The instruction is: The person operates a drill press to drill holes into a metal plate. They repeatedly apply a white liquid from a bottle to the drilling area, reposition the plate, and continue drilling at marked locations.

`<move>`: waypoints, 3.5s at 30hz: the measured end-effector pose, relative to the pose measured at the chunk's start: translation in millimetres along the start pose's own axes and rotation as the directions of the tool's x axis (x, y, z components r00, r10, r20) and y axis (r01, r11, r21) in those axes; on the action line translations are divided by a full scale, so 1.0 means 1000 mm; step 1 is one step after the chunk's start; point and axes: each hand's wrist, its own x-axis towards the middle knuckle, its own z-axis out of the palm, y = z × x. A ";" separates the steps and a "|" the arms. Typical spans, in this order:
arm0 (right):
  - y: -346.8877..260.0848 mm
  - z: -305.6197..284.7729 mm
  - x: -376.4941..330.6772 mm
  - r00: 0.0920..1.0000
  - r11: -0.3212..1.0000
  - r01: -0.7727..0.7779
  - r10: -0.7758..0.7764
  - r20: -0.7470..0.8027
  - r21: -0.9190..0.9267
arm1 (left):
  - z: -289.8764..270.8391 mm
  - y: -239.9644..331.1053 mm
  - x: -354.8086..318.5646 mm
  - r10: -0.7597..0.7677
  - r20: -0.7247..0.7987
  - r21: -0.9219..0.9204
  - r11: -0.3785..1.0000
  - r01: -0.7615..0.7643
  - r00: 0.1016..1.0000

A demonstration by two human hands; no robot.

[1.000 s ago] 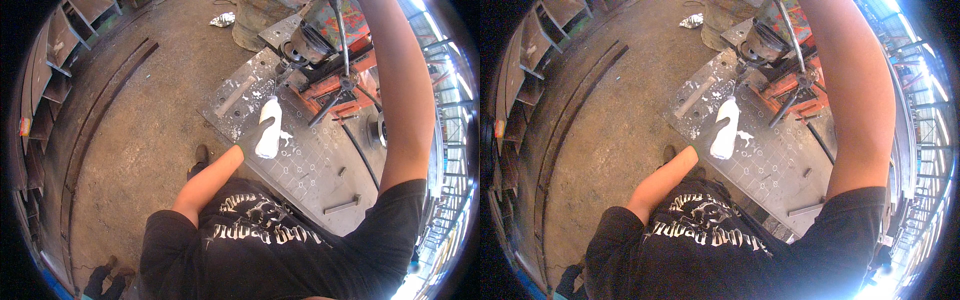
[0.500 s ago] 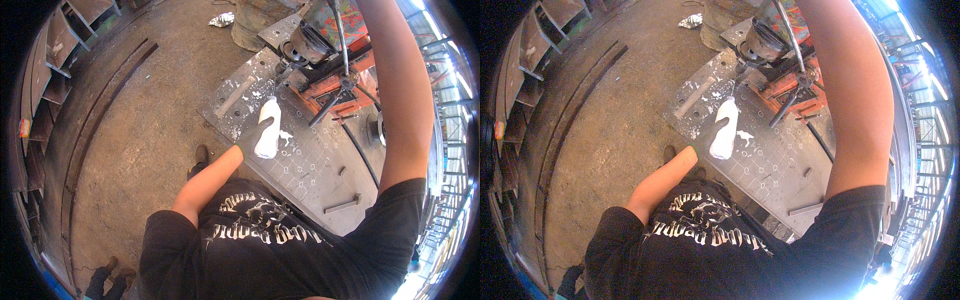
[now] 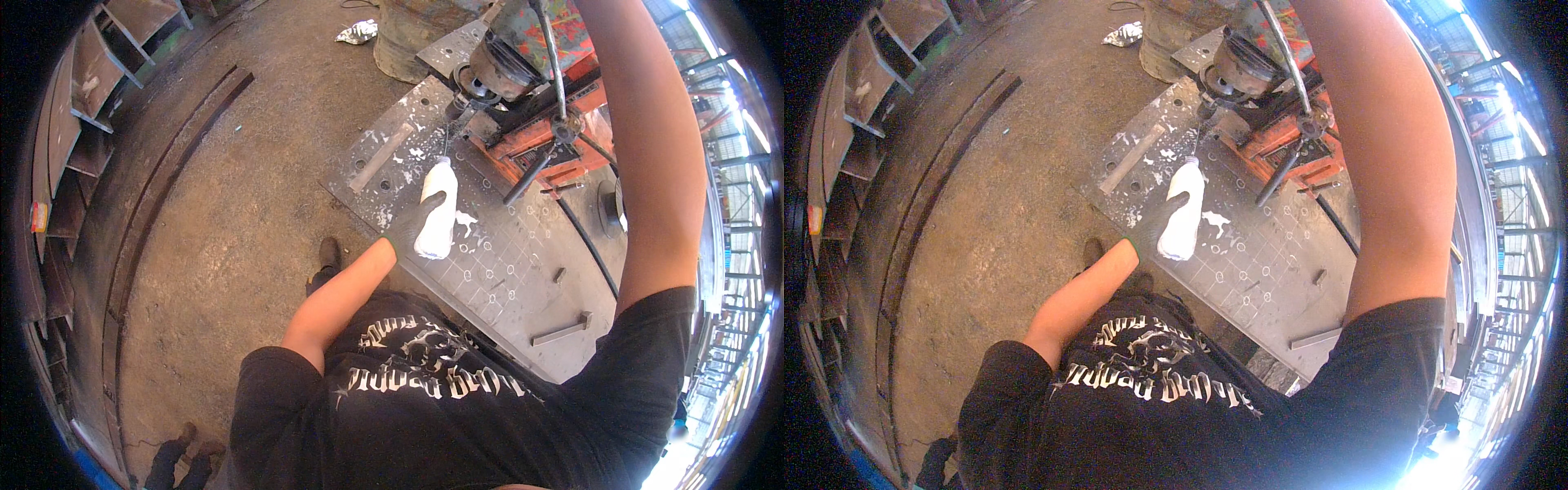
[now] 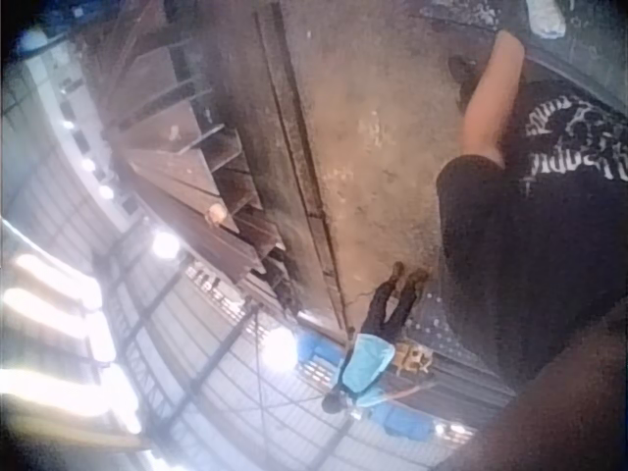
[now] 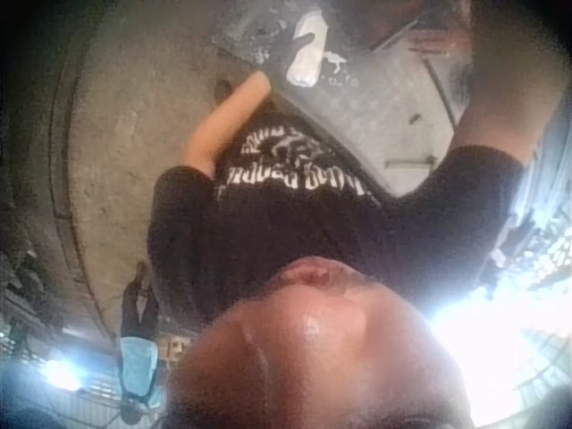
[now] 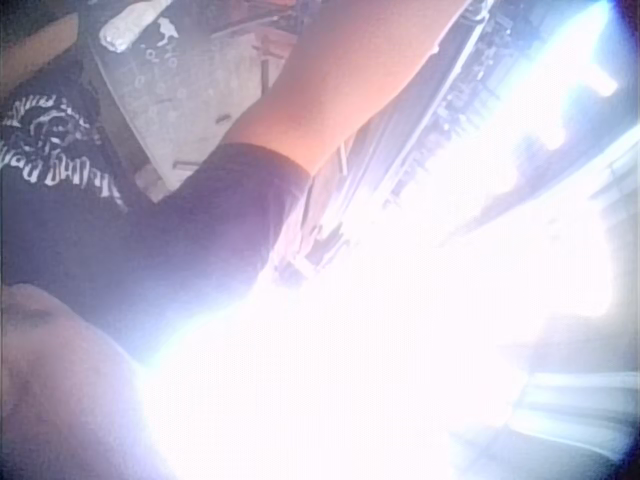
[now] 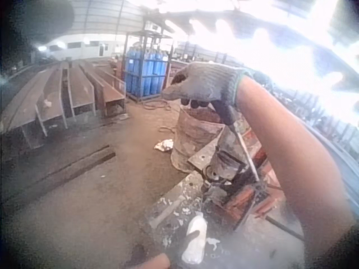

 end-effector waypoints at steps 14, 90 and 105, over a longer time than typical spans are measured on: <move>0.002 0.004 0.006 1.000 1.000 -0.008 0.008 -0.008 -0.012 | -0.016 -0.013 0.014 -0.069 -0.001 0.008 0.998 0.069 0.998; -0.011 0.007 0.018 0.991 0.995 0.101 -0.100 -0.083 0.007 | -0.017 -0.006 -0.007 0.334 0.003 0.279 0.905 -0.322 0.943; 0.029 0.036 0.033 0.912 0.972 0.148 -0.062 -0.404 0.184 | 0.004 0.020 -0.035 0.172 -0.016 0.253 0.954 -0.163 0.985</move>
